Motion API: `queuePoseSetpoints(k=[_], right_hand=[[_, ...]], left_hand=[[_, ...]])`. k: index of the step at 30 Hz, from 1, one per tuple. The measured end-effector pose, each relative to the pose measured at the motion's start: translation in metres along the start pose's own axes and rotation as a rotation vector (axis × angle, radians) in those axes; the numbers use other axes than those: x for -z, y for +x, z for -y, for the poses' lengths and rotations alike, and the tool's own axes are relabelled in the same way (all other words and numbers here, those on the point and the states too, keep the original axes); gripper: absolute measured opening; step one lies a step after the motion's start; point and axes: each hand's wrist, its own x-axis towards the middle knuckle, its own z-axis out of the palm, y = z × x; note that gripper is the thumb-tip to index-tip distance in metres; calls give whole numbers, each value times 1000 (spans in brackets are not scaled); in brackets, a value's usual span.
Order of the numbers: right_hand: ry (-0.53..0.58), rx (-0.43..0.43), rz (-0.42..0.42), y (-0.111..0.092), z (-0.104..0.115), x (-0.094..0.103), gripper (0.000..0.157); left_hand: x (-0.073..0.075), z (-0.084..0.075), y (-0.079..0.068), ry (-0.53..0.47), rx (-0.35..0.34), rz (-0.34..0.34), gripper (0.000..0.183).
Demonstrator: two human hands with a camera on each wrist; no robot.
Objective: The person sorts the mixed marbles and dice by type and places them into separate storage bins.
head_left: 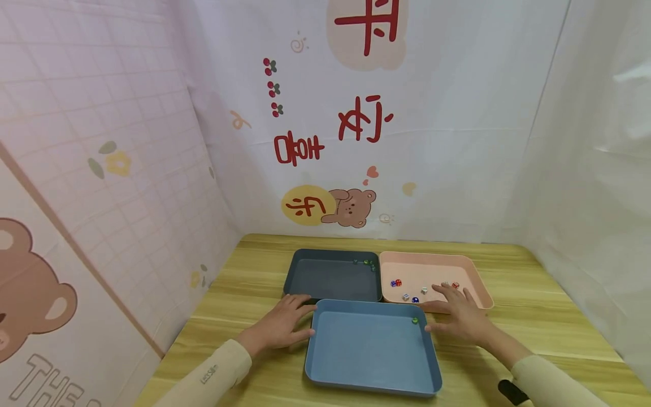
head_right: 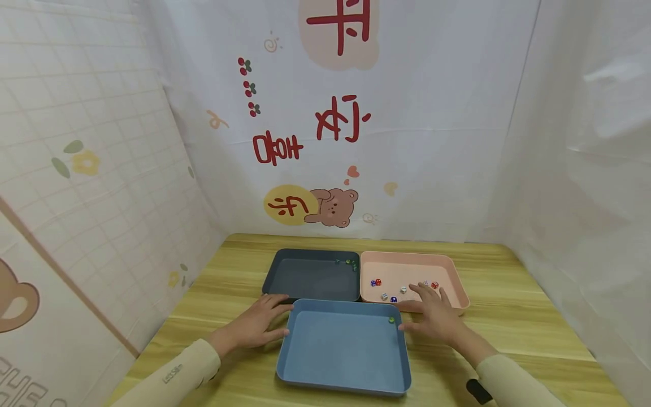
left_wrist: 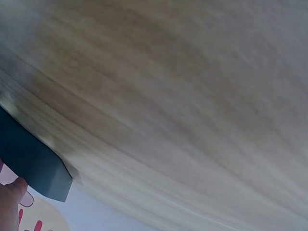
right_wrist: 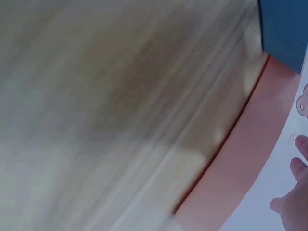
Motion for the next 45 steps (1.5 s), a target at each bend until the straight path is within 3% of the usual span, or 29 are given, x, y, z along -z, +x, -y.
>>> queuePoseSetpoints(k=[7, 12, 23, 30, 36, 45], right_hand=[[-33, 128, -3, -8, 1, -2, 59], [-54, 168, -21, -11, 2, 1, 57], [-101, 155, -15, -19, 3, 2, 58], [-142, 109, 58, -19, 7, 5, 63], [-196, 149, 82, -18, 7, 7, 64], [-216, 109, 140, -21, 7, 11, 65]], left_hand=[[3, -2, 0, 7, -11, 2, 60], [3, -2, 0, 9, -9, 10, 61], [5, -2, 2, 9, 2, 48, 63], [8, -3, 2, 4, 15, 71, 64], [12, -4, 5, 12, 35, 82, 63], [20, -22, 19, 45, 59, -15, 63]])
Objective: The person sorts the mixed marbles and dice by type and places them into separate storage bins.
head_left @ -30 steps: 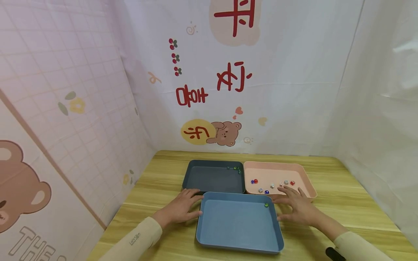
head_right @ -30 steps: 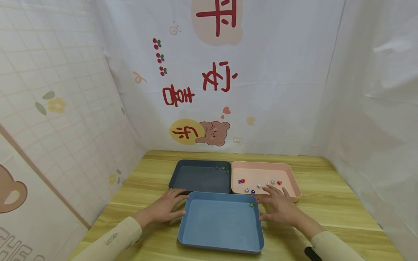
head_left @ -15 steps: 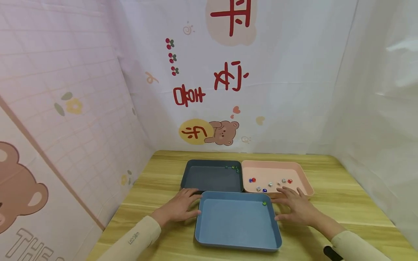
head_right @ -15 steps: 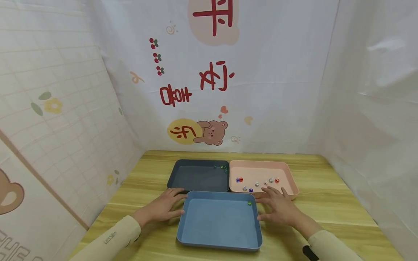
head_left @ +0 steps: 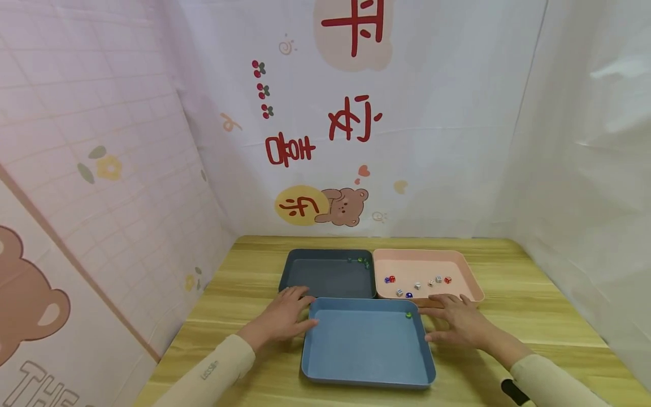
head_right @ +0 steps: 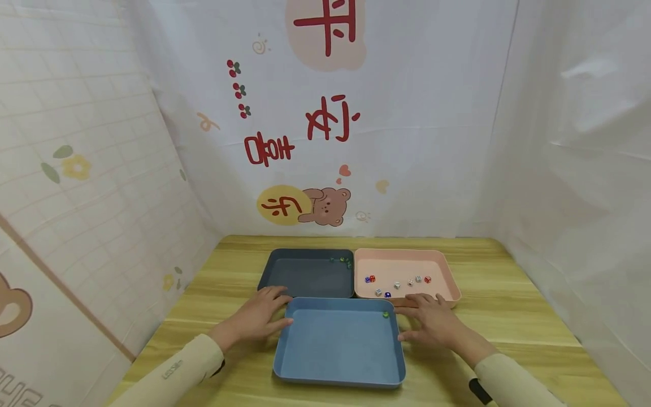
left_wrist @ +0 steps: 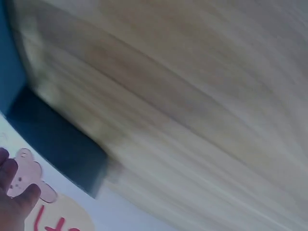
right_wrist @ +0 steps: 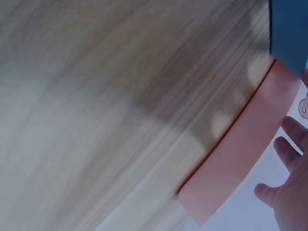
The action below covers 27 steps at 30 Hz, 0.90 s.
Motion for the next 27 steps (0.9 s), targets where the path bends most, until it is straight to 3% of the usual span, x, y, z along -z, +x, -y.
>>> queuePoseSetpoints(k=[7, 11, 20, 27], right_hand=[[69, 55, -75, -3, -3, -5, 61], [72, 46, -69, -4, -6, -9, 60], [111, 22, -61, -4, -8, -13, 62], [117, 4, -52, -3, -11, -17, 63]], left_hand=[[11, -32, 29, -16, 16, -29, 53], [13, -51, 49, -20, 24, -28, 50], [8, -88, 84, 14, -15, -9, 49], [2, -107, 106, -30, 20, 0, 47]])
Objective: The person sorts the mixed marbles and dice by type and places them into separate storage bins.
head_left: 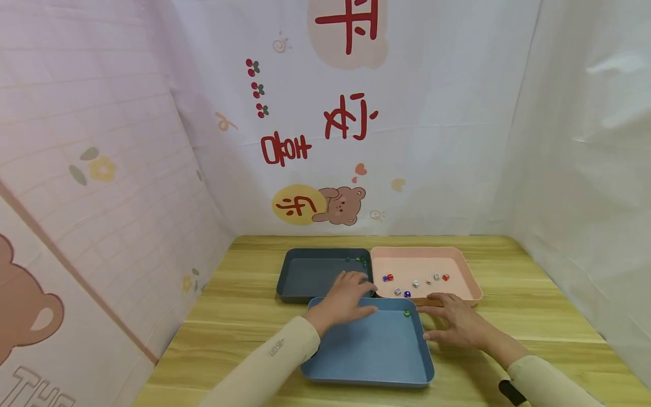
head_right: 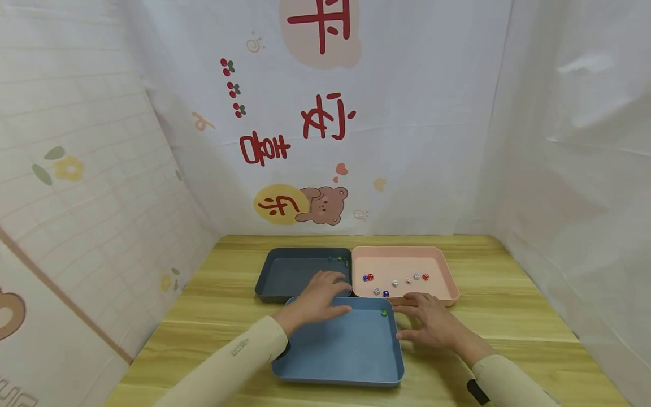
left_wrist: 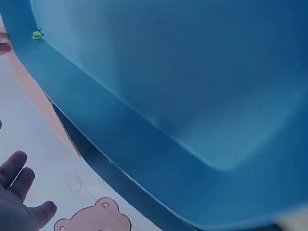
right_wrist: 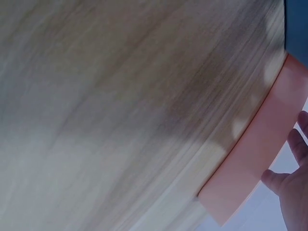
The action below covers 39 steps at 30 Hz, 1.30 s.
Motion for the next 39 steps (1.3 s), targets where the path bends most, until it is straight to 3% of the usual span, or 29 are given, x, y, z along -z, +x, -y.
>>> queuePoseSetpoints(k=[7, 16, 25, 39], right_hand=[[1, 24, -37, -1, -1, -2, 61], [5, -3, -12, 0, 1, 1, 62], [15, 5, -1, -1, 1, 0, 62], [42, -14, 12, -2, 2, 1, 62]], left_hand=[[-9, -15, 24, -65, 53, 3, 39], [-27, -34, 47, -82, 65, 17, 31], [-46, -42, 55, -17, 55, 60, 27], [-65, -45, 61, 12, 36, 6, 24]])
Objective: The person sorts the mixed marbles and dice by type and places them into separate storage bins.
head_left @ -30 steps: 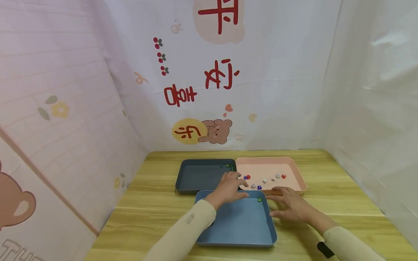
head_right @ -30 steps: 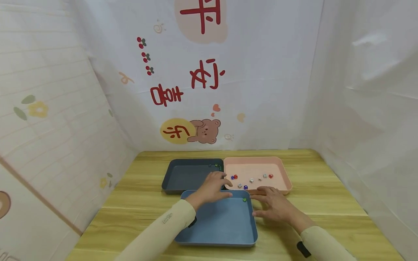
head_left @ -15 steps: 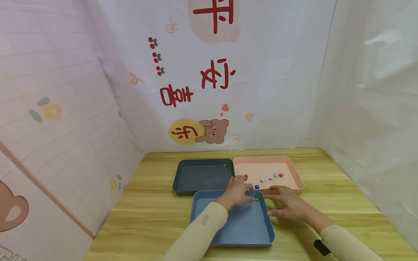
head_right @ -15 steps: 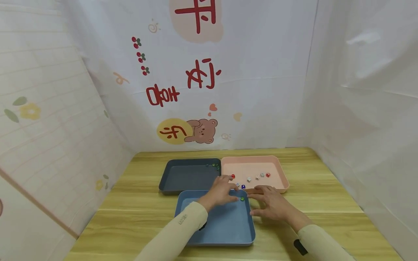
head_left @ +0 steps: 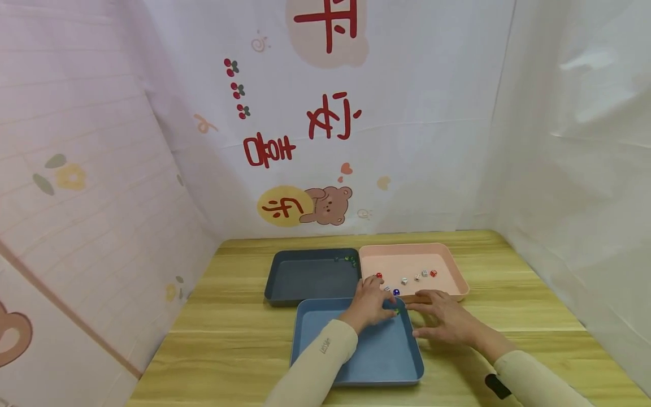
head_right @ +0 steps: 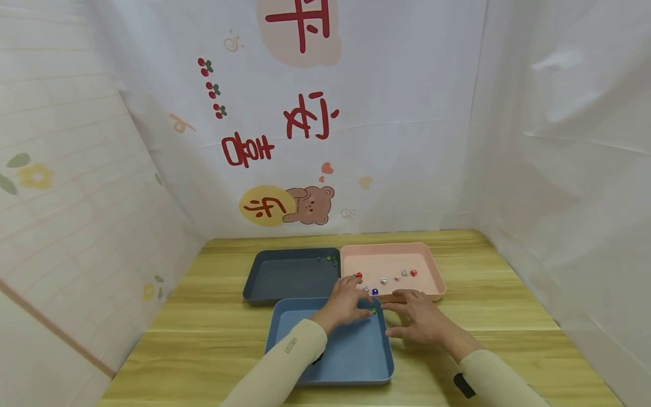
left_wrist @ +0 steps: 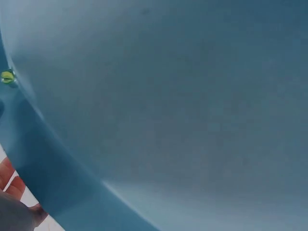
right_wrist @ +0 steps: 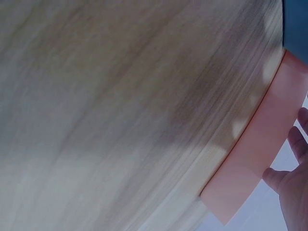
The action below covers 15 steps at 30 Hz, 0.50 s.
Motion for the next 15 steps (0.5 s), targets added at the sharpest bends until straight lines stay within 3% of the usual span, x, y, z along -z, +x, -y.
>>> queuePoseSetpoints(k=[8, 15], right_hand=[[-2, 5, 3, 1, 0, 0, 63], [-10, 2, 6, 1, -1, 0, 63]], left_hand=[[-7, 1, 2, -42, -1, -33, 19], [-10, -1, 5, 9, -12, -40, 17]])
